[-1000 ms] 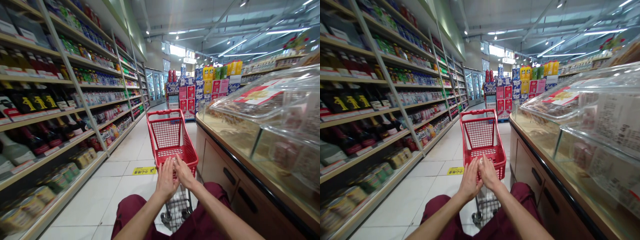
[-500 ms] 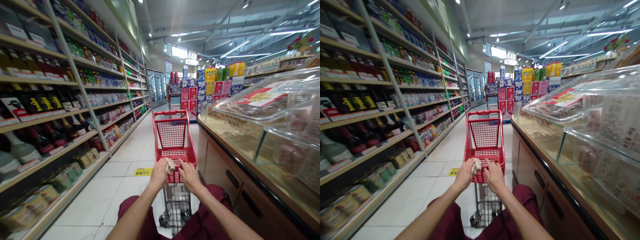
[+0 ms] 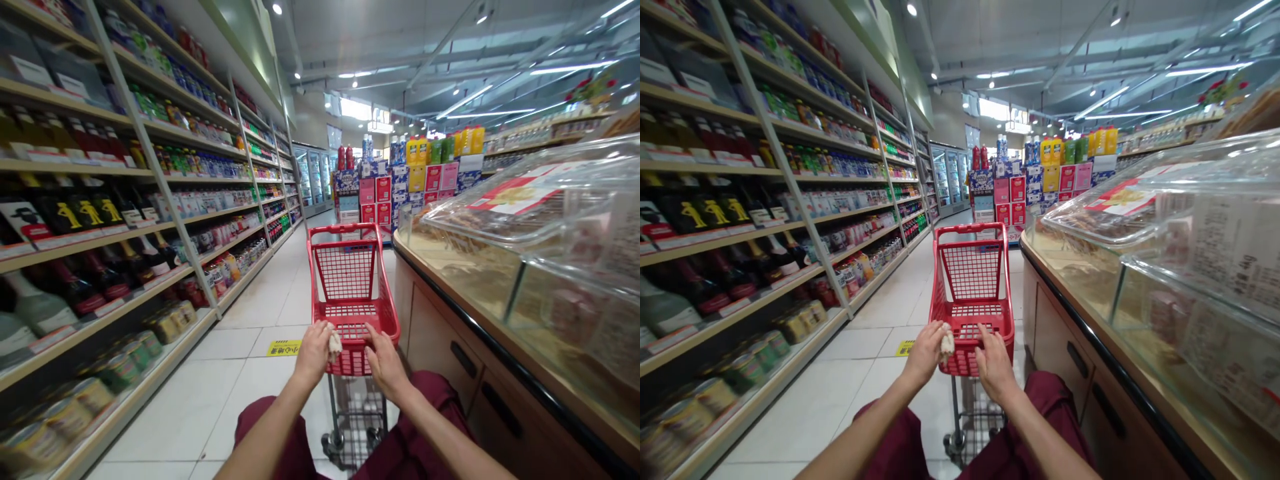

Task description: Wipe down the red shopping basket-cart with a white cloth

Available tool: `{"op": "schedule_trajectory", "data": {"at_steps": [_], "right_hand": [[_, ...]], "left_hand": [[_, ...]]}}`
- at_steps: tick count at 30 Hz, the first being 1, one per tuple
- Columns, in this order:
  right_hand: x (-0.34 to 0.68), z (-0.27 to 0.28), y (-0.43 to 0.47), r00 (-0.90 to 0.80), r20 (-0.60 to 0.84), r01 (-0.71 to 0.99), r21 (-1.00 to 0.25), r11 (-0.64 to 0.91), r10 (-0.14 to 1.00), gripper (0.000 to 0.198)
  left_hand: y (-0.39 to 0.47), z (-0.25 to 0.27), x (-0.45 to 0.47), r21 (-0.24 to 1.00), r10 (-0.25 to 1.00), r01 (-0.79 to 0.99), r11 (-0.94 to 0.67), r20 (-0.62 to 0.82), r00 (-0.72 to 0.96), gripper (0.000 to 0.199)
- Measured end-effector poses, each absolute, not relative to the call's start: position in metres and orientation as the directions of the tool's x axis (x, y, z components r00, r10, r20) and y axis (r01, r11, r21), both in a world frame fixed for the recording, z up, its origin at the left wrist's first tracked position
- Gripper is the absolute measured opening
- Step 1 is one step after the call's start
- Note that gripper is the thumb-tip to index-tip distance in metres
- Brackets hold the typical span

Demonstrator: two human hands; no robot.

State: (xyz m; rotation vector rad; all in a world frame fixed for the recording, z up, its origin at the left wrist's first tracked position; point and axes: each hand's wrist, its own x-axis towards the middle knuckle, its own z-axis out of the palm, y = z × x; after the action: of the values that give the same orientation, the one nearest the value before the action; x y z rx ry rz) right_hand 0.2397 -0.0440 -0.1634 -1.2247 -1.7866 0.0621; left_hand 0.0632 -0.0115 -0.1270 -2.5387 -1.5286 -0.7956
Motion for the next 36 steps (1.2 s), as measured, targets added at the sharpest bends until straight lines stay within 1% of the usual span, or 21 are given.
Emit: {"op": "schedule_trajectory", "data": {"at_steps": [2,6,7,8,10,11,13,14,17,20,23,25,27,31,33,36], "right_hand": [[0.240,-0.166,-0.043,-0.047,0.676,0.702,-0.501,0.506,0.735,0.050],[0.248,-0.169,-0.044,-0.027,0.695,0.706,-0.495,0.506,0.718,0.049],[0.250,-0.169,-0.046,-0.020,0.695,0.708,-0.498,0.501,0.718,0.049],[0.251,-0.168,-0.047,-0.016,0.694,0.709,-0.500,0.497,0.720,0.049],[0.249,-0.169,-0.051,-0.022,0.690,0.709,-0.499,0.498,0.723,0.049],[0.247,-0.169,-0.053,-0.029,0.690,0.707,-0.497,0.503,0.723,0.049],[0.240,-0.170,-0.056,-0.040,0.694,0.703,-0.492,0.514,0.719,0.048],[0.237,-0.171,-0.057,-0.039,0.698,0.703,-0.490,0.516,0.715,0.047],[0.235,-0.175,-0.058,-0.030,0.718,0.720,-0.467,0.513,0.696,0.046],[0.243,-0.175,-0.058,-0.066,0.722,0.725,-0.440,0.530,0.689,0.045],[0.247,-0.169,-0.059,-0.092,0.702,0.701,-0.459,0.546,0.707,0.047],[0.244,-0.164,-0.059,-0.076,0.704,0.687,-0.476,0.549,0.706,0.048],[0.239,-0.160,-0.059,-0.045,0.718,0.678,-0.489,0.549,0.695,0.048],[0.234,-0.157,-0.057,-0.032,0.721,0.660,-0.505,0.556,0.692,0.048],[0.238,-0.159,-0.056,-0.047,0.717,0.669,-0.494,0.555,0.695,0.047],[0.245,-0.162,-0.058,-0.073,0.722,0.696,-0.457,0.554,0.688,0.047]], "left_hand": [[-0.019,-0.133,0.085,0.211,0.780,0.805,-0.554,0.468,0.415,0.033],[-0.032,-0.139,0.111,0.243,0.741,0.735,-0.633,0.464,0.485,0.049],[-0.032,-0.139,0.108,0.236,0.727,0.723,-0.650,0.473,0.498,0.048],[-0.030,-0.140,0.102,0.226,0.715,0.719,-0.657,0.488,0.500,0.043],[-0.023,-0.140,0.086,0.216,0.715,0.746,-0.630,0.537,0.449,0.027],[-0.020,-0.140,0.081,0.219,0.720,0.769,-0.601,0.566,0.401,0.022],[-0.017,-0.141,0.078,0.241,0.726,0.799,-0.552,0.610,0.317,0.021],[-0.018,-0.142,0.082,0.245,0.722,0.798,-0.551,0.619,0.309,0.021],[-0.024,-0.147,0.103,0.199,0.680,0.752,-0.629,0.609,0.408,0.026],[-0.025,-0.152,0.104,0.094,0.612,0.699,-0.708,0.576,0.542,0.038],[-0.018,-0.154,0.073,0.029,0.602,0.717,-0.696,0.568,0.561,0.041],[-0.014,-0.153,0.054,0.038,0.638,0.771,-0.635,0.588,0.497,0.040],[-0.015,-0.151,0.052,0.075,0.670,0.801,-0.594,0.597,0.442,0.040],[-0.023,-0.147,0.087,0.162,0.688,0.779,-0.606,0.599,0.410,0.033],[-0.024,-0.145,0.096,0.166,0.678,0.757,-0.631,0.591,0.436,0.027],[-0.018,-0.141,0.079,0.075,0.611,0.698,-0.712,0.558,0.562,0.023]]}}
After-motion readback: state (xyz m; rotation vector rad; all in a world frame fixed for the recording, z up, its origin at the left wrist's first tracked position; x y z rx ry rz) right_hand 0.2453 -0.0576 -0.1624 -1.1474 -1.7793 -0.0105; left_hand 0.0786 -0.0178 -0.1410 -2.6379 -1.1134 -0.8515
